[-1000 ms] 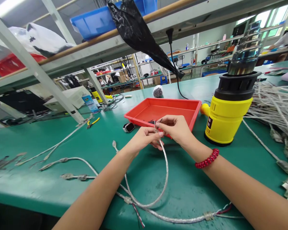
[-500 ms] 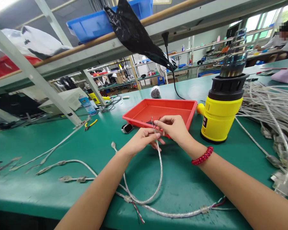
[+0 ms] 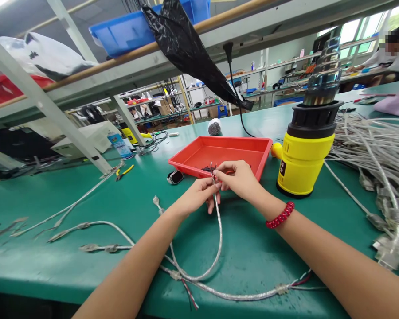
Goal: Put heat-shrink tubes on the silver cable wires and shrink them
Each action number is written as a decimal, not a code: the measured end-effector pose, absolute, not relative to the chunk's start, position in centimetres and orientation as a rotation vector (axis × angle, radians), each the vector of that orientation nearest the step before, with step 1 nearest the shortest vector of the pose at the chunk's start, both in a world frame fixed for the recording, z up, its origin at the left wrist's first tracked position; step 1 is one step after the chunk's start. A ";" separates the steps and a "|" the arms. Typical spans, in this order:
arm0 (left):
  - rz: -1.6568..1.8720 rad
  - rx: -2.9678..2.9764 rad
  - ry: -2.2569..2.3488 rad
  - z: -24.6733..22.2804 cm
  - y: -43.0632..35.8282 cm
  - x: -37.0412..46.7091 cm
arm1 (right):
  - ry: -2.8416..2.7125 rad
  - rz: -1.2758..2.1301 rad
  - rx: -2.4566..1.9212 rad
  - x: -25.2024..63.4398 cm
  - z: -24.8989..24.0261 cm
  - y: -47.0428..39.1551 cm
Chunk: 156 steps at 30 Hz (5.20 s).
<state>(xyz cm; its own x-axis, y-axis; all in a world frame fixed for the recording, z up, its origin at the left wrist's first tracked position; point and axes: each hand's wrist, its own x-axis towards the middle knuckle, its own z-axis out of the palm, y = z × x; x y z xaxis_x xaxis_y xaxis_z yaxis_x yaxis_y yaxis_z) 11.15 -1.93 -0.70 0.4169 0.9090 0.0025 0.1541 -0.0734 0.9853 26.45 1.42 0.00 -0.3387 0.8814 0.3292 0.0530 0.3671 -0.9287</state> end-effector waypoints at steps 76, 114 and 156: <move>0.663 1.278 0.804 2.5 -3.3 10.2 | -1.916 1.400 -0.512 27.5 0.9 1.1; 0.719 1.383 0.674 0.8 -1.9 8.4 | -1.426 1.527 -0.568 27.1 0.9 1.3; 1.516 1.504 1.108 1.8 -1.7 9.5 | -1.762 1.185 -0.620 27.2 0.8 1.6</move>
